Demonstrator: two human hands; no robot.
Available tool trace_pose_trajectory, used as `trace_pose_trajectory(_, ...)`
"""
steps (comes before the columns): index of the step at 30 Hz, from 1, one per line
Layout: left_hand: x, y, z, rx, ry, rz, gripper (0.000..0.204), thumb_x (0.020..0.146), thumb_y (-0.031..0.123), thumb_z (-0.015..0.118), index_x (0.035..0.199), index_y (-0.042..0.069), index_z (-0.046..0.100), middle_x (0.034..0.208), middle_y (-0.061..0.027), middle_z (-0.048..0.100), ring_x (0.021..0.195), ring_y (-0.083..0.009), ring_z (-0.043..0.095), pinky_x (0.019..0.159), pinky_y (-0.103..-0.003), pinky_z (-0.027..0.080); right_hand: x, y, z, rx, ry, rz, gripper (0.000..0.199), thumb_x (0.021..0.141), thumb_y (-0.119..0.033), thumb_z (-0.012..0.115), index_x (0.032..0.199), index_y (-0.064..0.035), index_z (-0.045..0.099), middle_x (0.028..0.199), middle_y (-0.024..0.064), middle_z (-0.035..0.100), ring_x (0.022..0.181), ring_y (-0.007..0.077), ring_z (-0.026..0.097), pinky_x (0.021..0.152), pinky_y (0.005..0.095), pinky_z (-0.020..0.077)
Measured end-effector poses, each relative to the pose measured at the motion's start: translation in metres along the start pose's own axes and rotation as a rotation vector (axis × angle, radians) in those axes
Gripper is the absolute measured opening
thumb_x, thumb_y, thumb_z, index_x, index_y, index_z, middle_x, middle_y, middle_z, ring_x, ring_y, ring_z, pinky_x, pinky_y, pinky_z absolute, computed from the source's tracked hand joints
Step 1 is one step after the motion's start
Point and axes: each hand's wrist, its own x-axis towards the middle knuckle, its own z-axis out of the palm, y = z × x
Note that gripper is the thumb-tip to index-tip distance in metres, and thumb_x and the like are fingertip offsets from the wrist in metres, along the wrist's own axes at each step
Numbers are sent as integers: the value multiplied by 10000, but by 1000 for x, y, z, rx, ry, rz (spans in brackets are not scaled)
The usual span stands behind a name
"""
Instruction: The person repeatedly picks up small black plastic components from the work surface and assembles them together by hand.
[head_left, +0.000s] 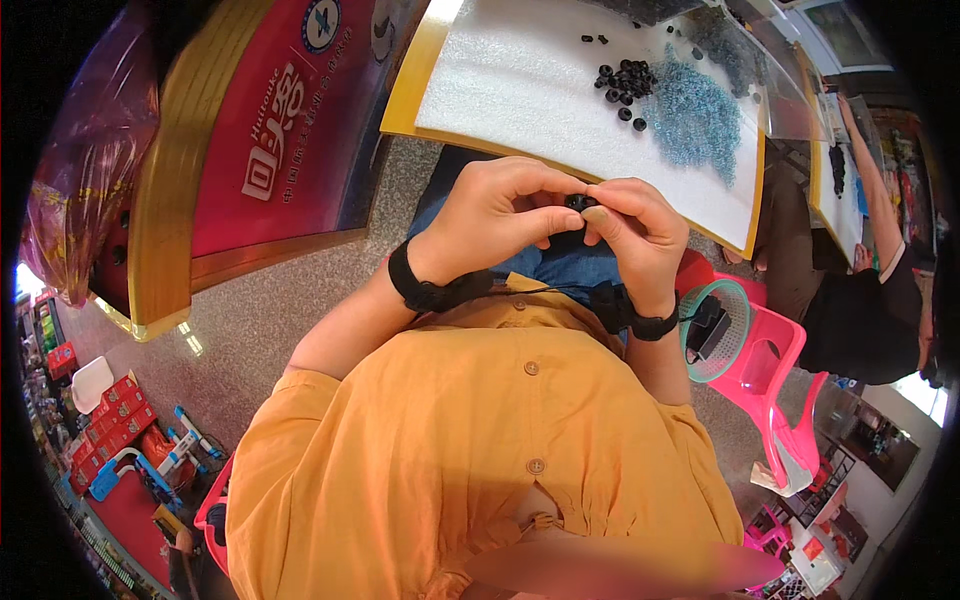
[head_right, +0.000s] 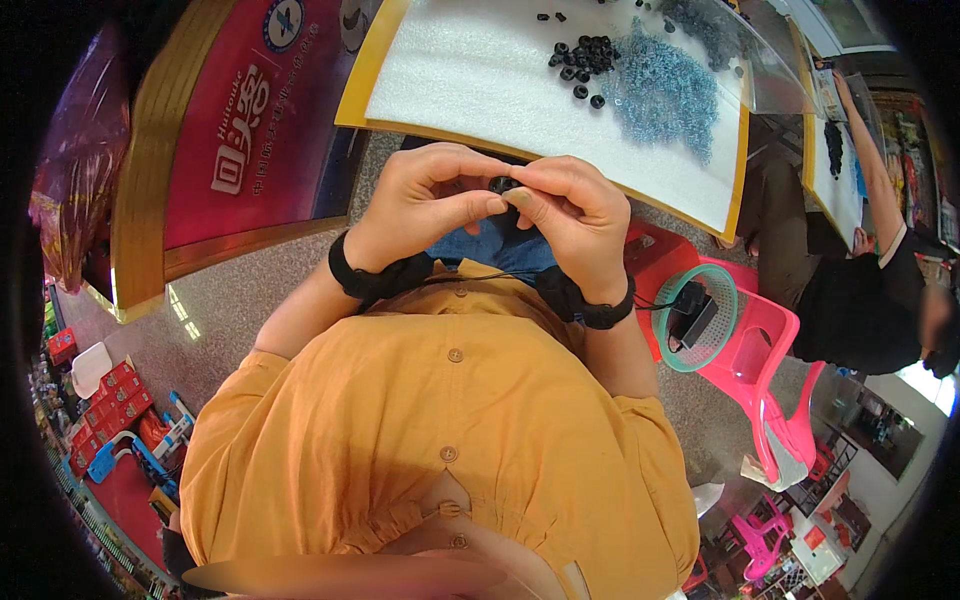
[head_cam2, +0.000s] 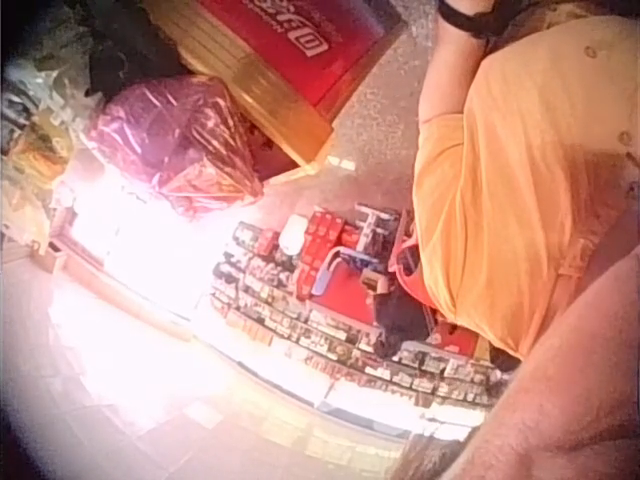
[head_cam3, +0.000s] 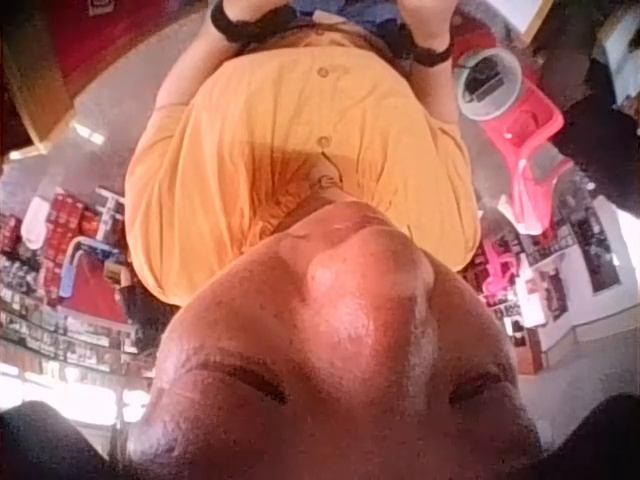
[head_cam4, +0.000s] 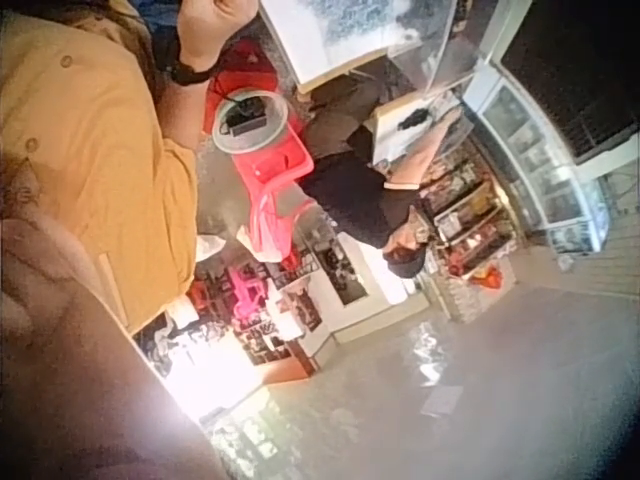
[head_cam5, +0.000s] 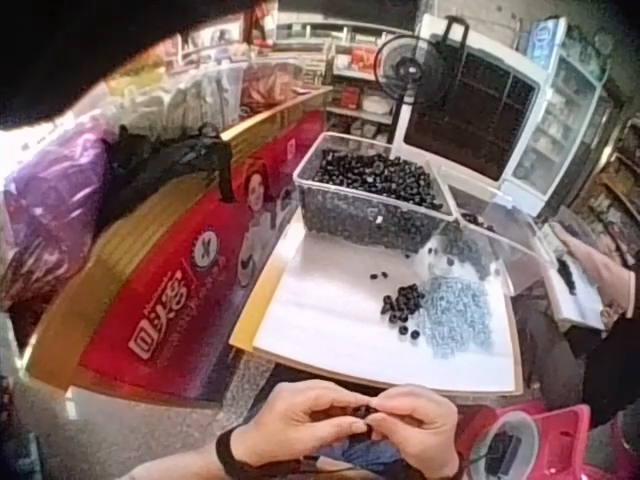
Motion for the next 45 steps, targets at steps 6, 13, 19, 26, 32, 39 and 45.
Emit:
trace_pose_trajectory(6,-1,0,1,-59,-1,22,244,835,6,736,1076,1,697,890,-62,659,649,-97,645,554,-216,524,0,-5,-2,-64,-43,-72,199,834,81,690,1028,36,693,1002,120,652,702,122,638,594,215,517)
trace_pose_trajectory(13,-1,6,-1,120,-47,89,245,813,22,757,1054,12,712,923,-79,676,716,-123,648,583,-231,510,0,5,-6,438,-79,232,166,882,-3,654,1042,40,644,946,109,653,684,135,634,600,232,514)
trace_pose_trajectory(19,4,-1,-5,293,-40,427,306,738,50,801,1033,32,723,833,-82,651,752,-200,622,641,-288,488,5,18,-7,882,-326,669,332,843,-177,679,1099,7,572,819,81,637,573,117,601,480,219,478)
trace_pose_trajectory(26,5,-2,-8,311,-87,406,282,732,50,803,1001,28,722,809,-80,634,726,-198,603,613,-292,473,1,28,-1,886,-264,678,209,825,-185,684,901,-28,569,654,-9,530,458,28,412,400,154,301)
trace_pose_trajectory(32,6,-2,-8,310,-101,414,274,754,81,794,1012,24,717,825,-82,633,744,-198,602,634,-289,472,-4,18,11,830,-140,594,219,824,-174,681,925,-13,572,679,5,535,480,25,411,404,151,299)
trace_pose_trajectory(39,3,4,-3,259,-109,363,310,792,107,768,1088,35,710,792,-67,572,743,-187,558,648,-289,444,-9,31,9,1196,-312,464,332,875,-212,672,1078,34,581,822,47,587,530,41,449,442,162,345)
trace_pose_trajectory(45,9,-2,-14,331,-141,384,274,797,88,756,1061,25,715,783,-68,572,705,-187,556,622,-284,441,-6,9,6,858,-235,599,365,933,-223,647,1174,39,566,878,35,608,669,57,494,566,176,390)
